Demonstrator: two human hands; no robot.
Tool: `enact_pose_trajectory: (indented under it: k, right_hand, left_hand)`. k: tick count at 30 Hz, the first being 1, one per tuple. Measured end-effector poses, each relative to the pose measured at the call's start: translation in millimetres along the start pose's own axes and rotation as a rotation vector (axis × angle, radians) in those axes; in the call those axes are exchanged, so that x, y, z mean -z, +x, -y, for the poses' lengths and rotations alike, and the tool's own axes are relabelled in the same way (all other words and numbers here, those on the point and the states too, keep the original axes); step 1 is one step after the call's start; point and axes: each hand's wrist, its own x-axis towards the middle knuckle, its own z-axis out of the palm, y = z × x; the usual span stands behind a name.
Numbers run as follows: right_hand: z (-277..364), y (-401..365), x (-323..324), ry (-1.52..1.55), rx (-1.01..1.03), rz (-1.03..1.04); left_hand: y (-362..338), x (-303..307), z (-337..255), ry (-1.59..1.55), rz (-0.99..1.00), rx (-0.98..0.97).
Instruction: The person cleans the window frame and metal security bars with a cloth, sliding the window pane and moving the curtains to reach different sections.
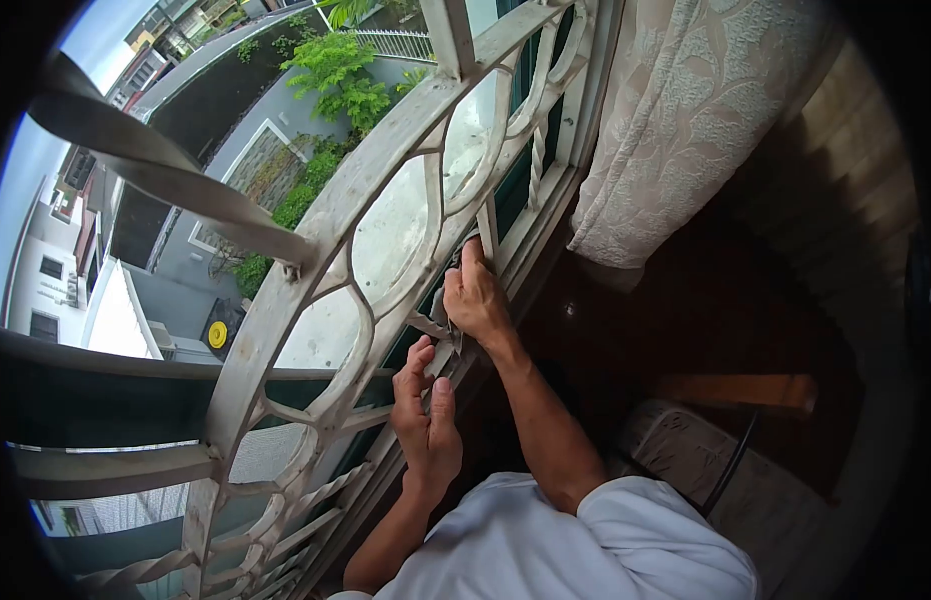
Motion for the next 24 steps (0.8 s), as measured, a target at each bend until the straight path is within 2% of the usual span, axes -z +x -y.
enact_pose_trajectory:
  k: [3, 4, 6, 8, 10, 11, 12, 14, 15, 16, 18, 19, 20, 21, 22, 24]
  right_hand:
    - [-9, -24, -8, -0.023, 0.399, -0.149]
    - [-19, -19, -6, -0.03, 0.395, -0.151]
    - [-16, 1, 12, 0.144, 0.046, 0.098]
    - [-2, 4, 3, 0.102, 0.037, 0.022]
    - [0, 0, -10, -0.138, -0.072, -0.104]
    - [-5, -11, -11, -0.143, 0.072, -0.111]
    - [-14, -13, -6, -0.149, 0.082, -0.106]
    - [-16, -29, 20, 0.33, 0.121, 0.272]
    - [-16, -32, 30, 0.578, 0.025, 0.255]
    - [-14, -33, 46, 0.569, 0.034, 0.25]
    - [-4, -40, 91, 0.747, -0.04, 0.214]
    - [4, -45, 110, 0.797, -0.05, 0.331]
    - [9, -52, 128, 0.845, -0.07, 0.443]
    - [8, -58, 142, 0.815, -0.106, 0.605]
    - [14, -65, 145, 0.802, -0.101, 0.608]
    - [26, -75, 151, 0.642, 0.007, 0.686]
  left_hand:
    - [-4, -5, 15, -0.13, -0.01, 0.05]
    - [-6, -5, 18, -0.135, -0.005, 0.053]
    - [-5, -6, 13, -0.067, 0.057, 0.063]
    - [-6, 0, 9, -0.078, 0.049, 0.051]
    - [-7, 7, 7, -0.097, 0.025, 0.036]
    - [-7, 11, 7, -0.131, 0.012, 0.107]
    - [-7, 14, 10, -0.17, 0.004, 0.178]
    - [-11, 14, 25, -0.176, 0.065, 0.236]
    - [-11, 13, 29, -0.174, 0.138, 0.276]
    - [-10, 13, 25, -0.183, 0.14, 0.266]
    - [-16, 15, 10, 0.061, 0.367, 0.199]
    - [-22, 9, 13, 0.028, 0.321, 0.116]
    - [-25, 1, 12, 0.023, 0.311, 0.116]
    - [-28, -10, 10, -0.005, 0.172, 0.06]
    - [-25, -21, 0, -0.037, 0.034, 0.0]
    - [-18, -30, -16, -0.063, -0.046, -0.062]
